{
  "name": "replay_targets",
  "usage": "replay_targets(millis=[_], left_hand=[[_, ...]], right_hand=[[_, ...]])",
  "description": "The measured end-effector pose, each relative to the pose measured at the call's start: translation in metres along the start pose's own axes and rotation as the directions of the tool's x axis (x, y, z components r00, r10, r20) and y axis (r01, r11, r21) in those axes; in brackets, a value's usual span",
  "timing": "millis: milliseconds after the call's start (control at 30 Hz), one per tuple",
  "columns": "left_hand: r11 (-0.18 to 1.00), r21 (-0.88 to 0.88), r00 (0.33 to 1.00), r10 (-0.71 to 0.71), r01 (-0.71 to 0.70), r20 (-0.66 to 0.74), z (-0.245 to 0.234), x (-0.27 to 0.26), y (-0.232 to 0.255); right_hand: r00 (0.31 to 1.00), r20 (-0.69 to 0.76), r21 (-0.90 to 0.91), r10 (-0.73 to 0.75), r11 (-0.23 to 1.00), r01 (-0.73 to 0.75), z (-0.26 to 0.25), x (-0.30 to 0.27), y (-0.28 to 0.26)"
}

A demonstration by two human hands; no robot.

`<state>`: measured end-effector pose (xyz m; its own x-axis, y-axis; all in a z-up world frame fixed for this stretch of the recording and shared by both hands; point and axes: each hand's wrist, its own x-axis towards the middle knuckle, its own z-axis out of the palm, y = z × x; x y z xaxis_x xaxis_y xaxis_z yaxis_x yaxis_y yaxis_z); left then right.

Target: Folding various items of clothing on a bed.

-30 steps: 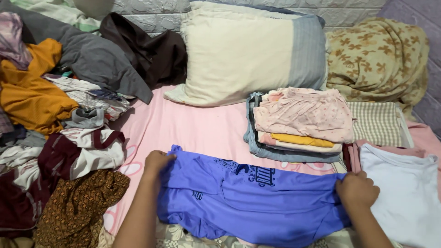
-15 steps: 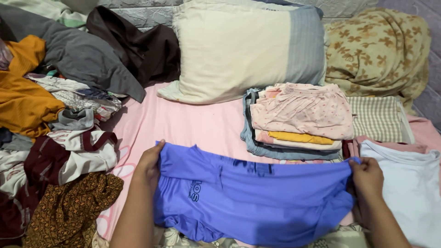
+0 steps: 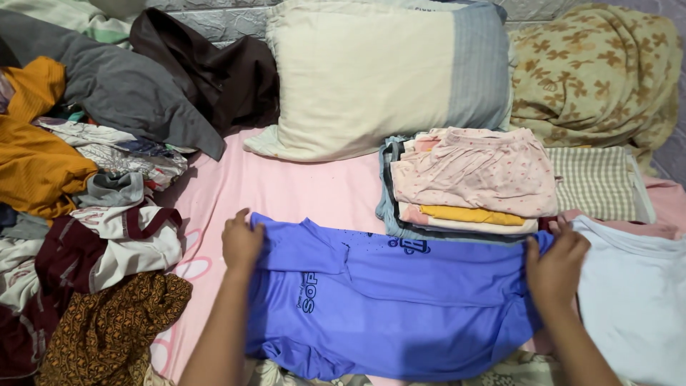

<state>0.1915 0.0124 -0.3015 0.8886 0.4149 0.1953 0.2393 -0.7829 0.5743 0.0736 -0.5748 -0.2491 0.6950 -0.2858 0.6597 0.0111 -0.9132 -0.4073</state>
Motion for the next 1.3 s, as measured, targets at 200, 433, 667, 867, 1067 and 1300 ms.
replay_targets(millis=[200, 433, 667, 867, 1067, 1300], left_hand=[[0.934, 0.121, 0.939, 0.324, -0.337, 0.111, -0.024, -0.066, 0.078], [0.928, 0.013, 0.917, 0.365, -0.372, 0.162, 0.018, -0.064, 0.041], [0.927, 0.044, 0.927, 0.370, -0.373, 0.063, 0.021, -0.059, 0.046], [0.968, 0.197, 0.983, 0.134, -0.157, 0.124, 0.018, -0.054, 0.069], [0.997, 0.029, 0.989, 0.072, -0.077, 0.131, 0.014, -0.049, 0.046], [0.999, 0.035, 0.984, -0.027, 0.021, 0.174, -0.017, -0.049, 0.048]], right_hand=[[0.882, 0.469, -0.285, 0.056, 0.954, 0.091, -0.013, -0.011, -0.002], [0.661, 0.749, -0.234, 0.046, 0.952, 0.200, -0.025, -0.060, 0.029], [0.655, 0.589, -0.659, 0.473, 0.750, 0.051, -0.047, -0.062, 0.006], [0.766, 0.550, -0.604, 0.334, 0.792, 0.089, -0.042, -0.062, 0.014], [0.851, 0.512, -0.359, -0.115, 0.872, 0.333, -0.022, -0.040, 0.000], [0.830, 0.553, -0.512, -0.075, 0.755, 0.410, -0.002, 0.012, 0.021]])
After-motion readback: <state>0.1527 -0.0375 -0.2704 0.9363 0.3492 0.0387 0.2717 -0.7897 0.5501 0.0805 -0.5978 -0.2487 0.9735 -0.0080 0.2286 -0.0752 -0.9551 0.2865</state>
